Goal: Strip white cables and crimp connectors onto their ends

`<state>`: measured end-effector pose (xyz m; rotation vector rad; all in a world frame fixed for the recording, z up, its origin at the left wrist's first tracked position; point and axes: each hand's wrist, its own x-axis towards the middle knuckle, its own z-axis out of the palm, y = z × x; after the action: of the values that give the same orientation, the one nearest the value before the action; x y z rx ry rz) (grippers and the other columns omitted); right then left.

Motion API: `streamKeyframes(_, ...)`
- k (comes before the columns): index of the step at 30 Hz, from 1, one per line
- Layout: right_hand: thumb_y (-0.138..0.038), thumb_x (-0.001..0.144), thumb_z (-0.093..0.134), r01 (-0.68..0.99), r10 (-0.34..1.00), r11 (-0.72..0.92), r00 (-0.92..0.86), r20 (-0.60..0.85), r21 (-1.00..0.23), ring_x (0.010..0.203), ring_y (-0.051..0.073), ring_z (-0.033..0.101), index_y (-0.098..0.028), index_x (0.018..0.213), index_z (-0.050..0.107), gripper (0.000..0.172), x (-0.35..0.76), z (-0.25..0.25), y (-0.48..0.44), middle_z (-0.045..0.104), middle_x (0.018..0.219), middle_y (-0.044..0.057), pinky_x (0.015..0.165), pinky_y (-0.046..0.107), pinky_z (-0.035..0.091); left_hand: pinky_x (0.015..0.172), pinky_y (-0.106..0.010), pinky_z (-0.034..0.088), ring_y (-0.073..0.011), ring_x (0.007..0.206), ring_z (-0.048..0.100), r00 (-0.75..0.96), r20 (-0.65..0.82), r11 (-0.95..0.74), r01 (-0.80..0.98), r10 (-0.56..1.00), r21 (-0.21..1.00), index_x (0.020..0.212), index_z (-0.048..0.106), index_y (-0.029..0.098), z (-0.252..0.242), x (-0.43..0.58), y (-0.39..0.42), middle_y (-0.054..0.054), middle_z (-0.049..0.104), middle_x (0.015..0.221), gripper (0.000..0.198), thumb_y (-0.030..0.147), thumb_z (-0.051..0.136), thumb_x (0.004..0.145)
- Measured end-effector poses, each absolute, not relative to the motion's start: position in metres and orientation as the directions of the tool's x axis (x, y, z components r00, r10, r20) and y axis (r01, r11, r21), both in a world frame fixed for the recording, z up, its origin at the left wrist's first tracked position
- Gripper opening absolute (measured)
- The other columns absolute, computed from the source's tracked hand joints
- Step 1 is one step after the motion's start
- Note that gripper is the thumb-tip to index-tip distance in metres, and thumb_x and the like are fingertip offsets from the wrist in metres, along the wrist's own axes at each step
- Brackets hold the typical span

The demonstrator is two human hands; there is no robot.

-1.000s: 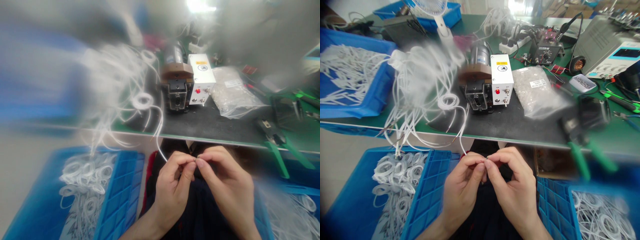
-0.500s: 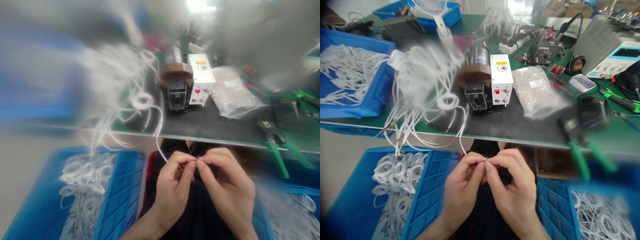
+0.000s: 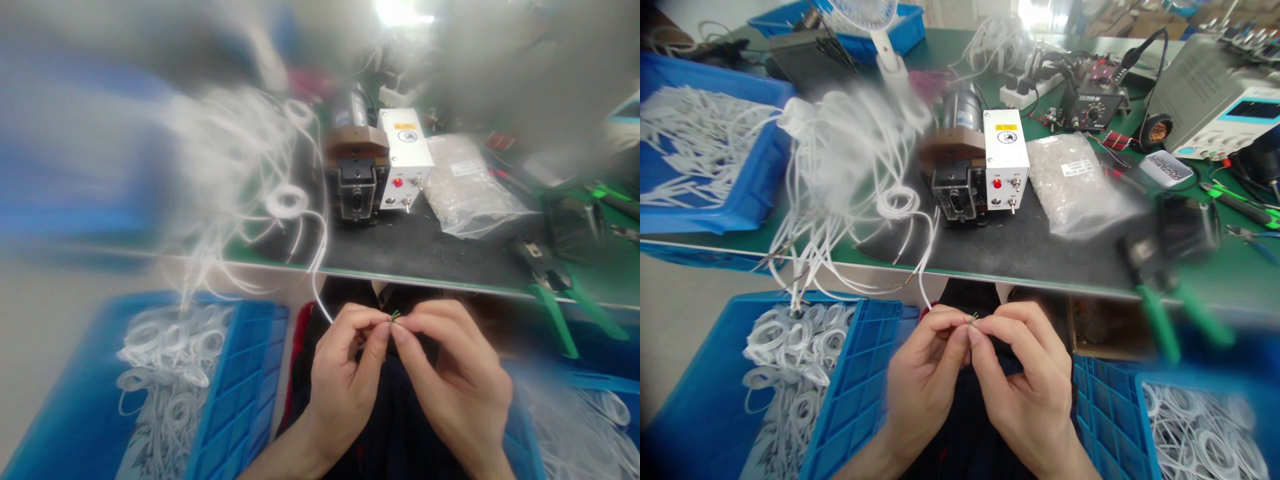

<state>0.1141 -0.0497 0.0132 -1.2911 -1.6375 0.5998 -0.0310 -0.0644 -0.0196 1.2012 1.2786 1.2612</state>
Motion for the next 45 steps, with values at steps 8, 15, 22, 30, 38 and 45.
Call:
streamKeyframes(8,-0.008,0.096,0.078,0.559,0.903,0.388,-0.070,0.424,-0.733,0.089,0.018,0.062,-0.026,0.110,0.079,0.023,0.119,0.015,-0.045,0.058,0.103,0.003,0.075,0.034,0.053,0.082,-0.027,0.057,-0.0174,0.093,0.071,-0.052,0.195,-0.186,0.145,0.979,0.972,0.111,0.075,0.025,-0.023,-0.036,-0.058,-0.003,0.073,0.103,0.019,0.010,0.070,0.102)
streamKeyframes(15,-0.009,0.098,0.076,0.451,0.931,0.344,-0.049,0.362,-0.823,0.097,0.019,0.068,-0.026,0.111,0.076,0.022,0.113,0.011,-0.038,0.065,0.108,0.003,0.082,0.035,0.057,0.070,-0.023,0.054,-0.0152,0.079,0.067,-0.176,0.054,-0.043,0.065,0.983,0.997,0.091,0.073,0.020,-0.017,-0.030,-0.057,-0.001,0.069,0.087,0.013,0.017,0.069,0.103)
streamKeyframes(22,-0.014,0.099,0.075,0.389,0.969,0.234,-0.020,0.246,-0.891,0.096,0.020,0.070,-0.025,0.105,0.071,0.013,0.114,0.007,-0.043,0.072,0.103,0.002,0.081,0.033,0.056,0.070,-0.022,0.054,-0.0148,0.078,0.067,-0.198,-0.004,0.000,-0.017,0.980,1.000,0.091,0.074,0.020,-0.015,-0.031,-0.054,-0.001,0.070,0.087,0.012,0.020,0.071,0.102)
streamKeyframes(30,-0.014,0.101,0.072,0.345,0.986,0.169,-0.071,0.154,-0.923,0.080,0.015,0.067,-0.024,0.092,0.070,0.013,0.108,0.010,-0.042,0.070,0.088,-0.002,0.073,0.027,0.053,0.066,-0.021,0.052,-0.0127,0.073,0.065,-0.218,-0.012,0.009,-0.016,0.976,1.000,0.089,0.074,0.020,-0.013,-0.031,-0.054,0.000,0.069,0.085,0.013,0.018,0.071,0.102)
streamKeyframes(38,-0.017,0.105,0.067,0.241,0.994,0.080,-0.097,0.058,-0.967,0.076,0.013,0.067,-0.023,0.094,0.069,0.013,0.103,0.003,-0.046,0.070,0.087,-0.002,0.071,0.022,0.054,0.068,-0.019,0.052,-0.0115,0.073,0.063,-0.237,-0.017,0.012,-0.022,0.971,1.000,0.086,0.070,0.019,-0.013,-0.029,-0.056,0.002,0.067,0.082,0.018,0.018,0.067,0.104)
streamKeyframes(45,-0.018,0.103,0.071,0.257,0.990,0.109,-0.110,0.083,-0.960,0.082,0.014,0.068,-0.024,0.094,0.071,0.011,0.109,0.004,-0.046,0.071,0.090,-0.002,0.074,0.023,0.053,0.068,-0.021,0.053,-0.0131,0.077,0.065,-0.187,0.017,-0.017,-0.003,0.982,1.000,0.091,0.070,0.021,-0.017,-0.033,-0.056,0.001,0.066,0.087,0.015,0.017,0.066,0.104)
